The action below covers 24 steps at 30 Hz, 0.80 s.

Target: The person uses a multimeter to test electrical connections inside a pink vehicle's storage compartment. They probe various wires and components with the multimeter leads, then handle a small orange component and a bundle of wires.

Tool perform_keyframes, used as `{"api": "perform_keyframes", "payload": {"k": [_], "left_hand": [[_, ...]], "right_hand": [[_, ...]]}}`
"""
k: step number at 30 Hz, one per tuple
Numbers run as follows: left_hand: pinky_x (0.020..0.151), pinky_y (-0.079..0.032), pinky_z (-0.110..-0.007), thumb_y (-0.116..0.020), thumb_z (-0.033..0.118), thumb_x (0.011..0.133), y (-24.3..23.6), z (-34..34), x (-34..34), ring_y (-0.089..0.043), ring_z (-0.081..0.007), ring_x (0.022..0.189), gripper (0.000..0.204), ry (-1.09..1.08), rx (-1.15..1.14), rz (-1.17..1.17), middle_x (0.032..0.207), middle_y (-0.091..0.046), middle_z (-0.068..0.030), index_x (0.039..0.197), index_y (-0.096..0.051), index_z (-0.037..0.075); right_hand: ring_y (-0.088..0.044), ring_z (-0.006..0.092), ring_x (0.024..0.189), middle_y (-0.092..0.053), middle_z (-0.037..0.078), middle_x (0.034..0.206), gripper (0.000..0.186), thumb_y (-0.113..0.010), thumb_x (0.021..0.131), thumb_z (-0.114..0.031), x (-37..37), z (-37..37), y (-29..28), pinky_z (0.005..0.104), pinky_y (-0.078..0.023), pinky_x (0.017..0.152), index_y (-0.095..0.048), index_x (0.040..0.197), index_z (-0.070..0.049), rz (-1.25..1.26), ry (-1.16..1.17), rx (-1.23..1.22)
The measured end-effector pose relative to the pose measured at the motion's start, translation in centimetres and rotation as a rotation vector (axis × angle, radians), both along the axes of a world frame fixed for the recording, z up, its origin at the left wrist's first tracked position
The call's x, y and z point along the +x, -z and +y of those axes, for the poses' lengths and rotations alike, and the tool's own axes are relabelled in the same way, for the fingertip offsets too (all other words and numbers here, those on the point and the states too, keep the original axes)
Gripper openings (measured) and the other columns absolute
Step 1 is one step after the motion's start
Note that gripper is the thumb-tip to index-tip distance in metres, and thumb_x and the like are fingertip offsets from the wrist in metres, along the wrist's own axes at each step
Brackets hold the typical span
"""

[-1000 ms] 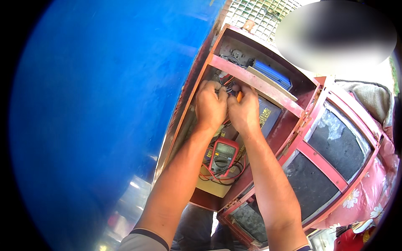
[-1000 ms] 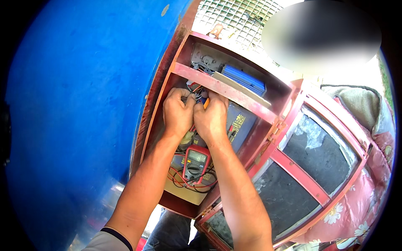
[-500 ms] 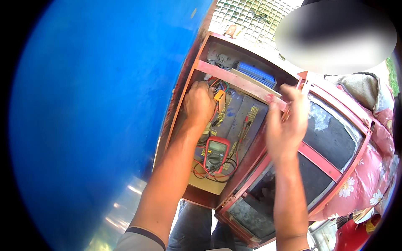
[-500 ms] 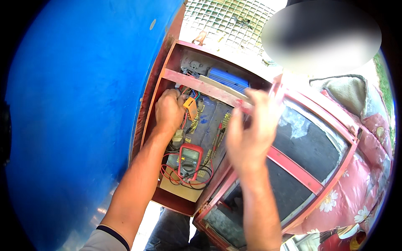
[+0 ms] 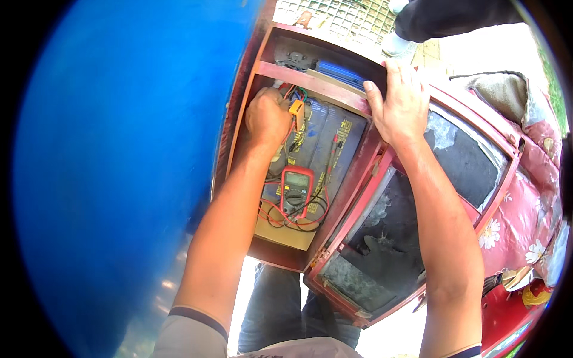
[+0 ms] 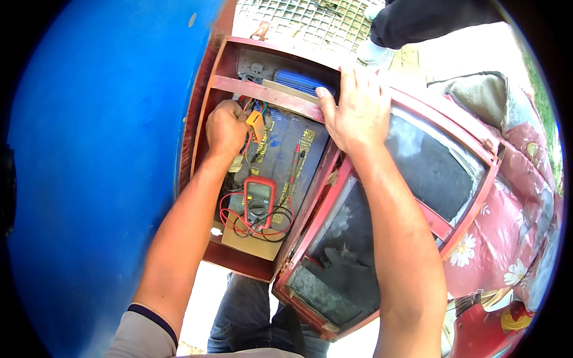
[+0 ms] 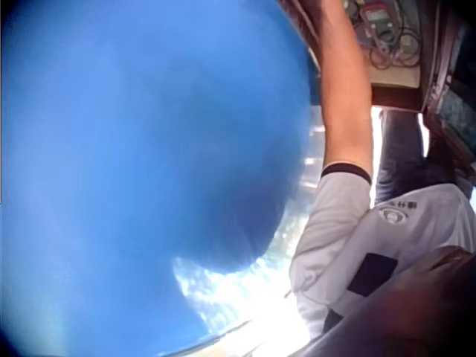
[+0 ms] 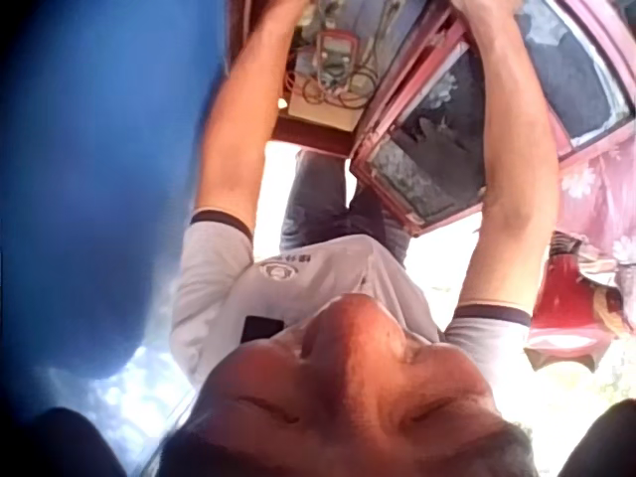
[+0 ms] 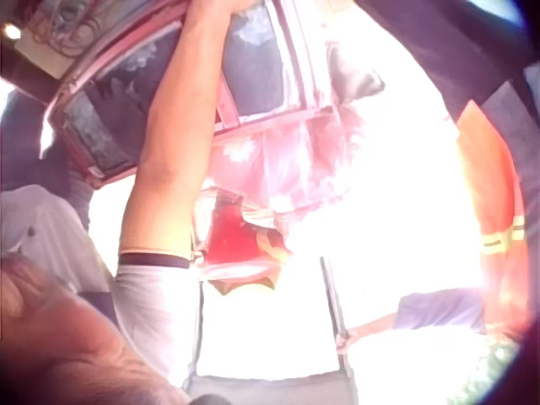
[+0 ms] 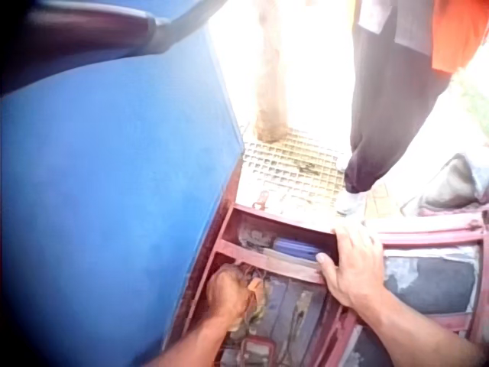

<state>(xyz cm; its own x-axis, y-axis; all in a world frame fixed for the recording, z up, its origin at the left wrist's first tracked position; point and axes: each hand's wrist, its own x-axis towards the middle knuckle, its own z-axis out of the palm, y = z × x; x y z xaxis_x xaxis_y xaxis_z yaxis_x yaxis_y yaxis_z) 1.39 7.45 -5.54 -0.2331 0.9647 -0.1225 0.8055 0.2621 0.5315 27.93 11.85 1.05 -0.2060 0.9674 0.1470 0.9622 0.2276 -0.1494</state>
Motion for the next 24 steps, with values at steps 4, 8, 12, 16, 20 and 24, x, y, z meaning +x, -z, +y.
{"api": "perform_keyframes", "payload": {"k": [4, 8, 12, 16, 20, 24], "left_hand": [[0.094, -0.053, -0.051, -0.075, 0.024, 0.101, -0.9, -2.3, 0.3, -0.069, -0.0455, 0.110, 0.030, -0.190, 0.009, -0.043, 0.117, -0.072, -0.0273, 0.110, -0.071, -0.004], [0.117, -0.043, -0.055, -0.064, 0.035, 0.108, -4.2, -9.0, 4.0, -0.056, -0.0489, 0.138, 0.065, -0.170, -0.110, -0.245, 0.146, -0.059, -0.0344, 0.152, -0.049, -0.011], [0.130, -0.028, -0.059, -0.070, 0.031, 0.103, -5.1, -12.7, 8.9, -0.032, -0.0567, 0.156, 0.074, -0.016, -0.102, -0.247, 0.168, -0.030, -0.0410, 0.154, -0.044, -0.015], [0.128, -0.029, -0.058, -0.068, 0.032, 0.104, -5.7, -12.2, 10.4, -0.032, -0.0574, 0.155, 0.069, -0.025, -0.120, -0.203, 0.166, -0.031, -0.0435, 0.150, -0.049, -0.016], [0.127, -0.031, -0.059, -0.068, 0.032, 0.103, -5.9, -12.5, 10.0, -0.034, -0.0581, 0.154, 0.066, 0.000, -0.108, -0.258, 0.165, -0.031, -0.0441, 0.147, -0.052, -0.015], [0.126, -0.032, -0.060, -0.072, 0.031, 0.100, -5.5, -12.9, 10.3, -0.035, -0.0603, 0.153, 0.067, 0.004, -0.077, -0.318, 0.166, -0.028, -0.0452, 0.145, -0.053, -0.014]], "right_hand": [[-0.057, 0.0357, 0.134, -0.065, 0.015, 0.138, 0.062, -0.070, 0.101, -0.047, -0.2, 0.1, -0.2, 0.0518, -0.038, 0.119, -0.059, 0.144, -0.004, 0.041, -0.007, 0.011], [-0.058, 0.0355, 0.133, -0.066, 0.013, 0.139, 0.061, -0.070, 0.100, -0.050, 0.5, -0.2, 0.2, 0.0511, -0.041, 0.114, -0.061, 0.143, -0.007, 0.006, 0.030, -0.021], [-0.058, 0.0337, 0.135, -0.067, 0.014, 0.139, 0.061, -0.070, 0.101, -0.052, 0.4, -0.1, 0.6, 0.0513, -0.040, 0.115, -0.061, 0.144, -0.010, -0.047, 0.023, -0.012], [-0.058, 0.0357, 0.136, -0.067, 0.017, 0.138, 0.063, -0.069, 0.102, -0.053, 1.0, 0.4, 1.0, 0.0508, -0.038, 0.119, -0.060, 0.145, -0.009, -0.079, -0.034, 0.024], [-0.059, 0.0371, 0.134, -0.067, 0.019, 0.137, 0.067, -0.065, 0.104, -0.056, 1.4, 0.6, 1.2, 0.0497, -0.040, 0.117, -0.058, 0.147, -0.006, -0.116, -0.057, 0.033], [-0.060, 0.0372, 0.132, -0.067, 0.019, 0.137, 0.068, -0.063, 0.105, -0.057, 1.6, 0.4, 1.2, 0.0495, -0.041, 0.114, -0.057, 0.147, -0.004, -0.143, -0.072, 0.043]]}}
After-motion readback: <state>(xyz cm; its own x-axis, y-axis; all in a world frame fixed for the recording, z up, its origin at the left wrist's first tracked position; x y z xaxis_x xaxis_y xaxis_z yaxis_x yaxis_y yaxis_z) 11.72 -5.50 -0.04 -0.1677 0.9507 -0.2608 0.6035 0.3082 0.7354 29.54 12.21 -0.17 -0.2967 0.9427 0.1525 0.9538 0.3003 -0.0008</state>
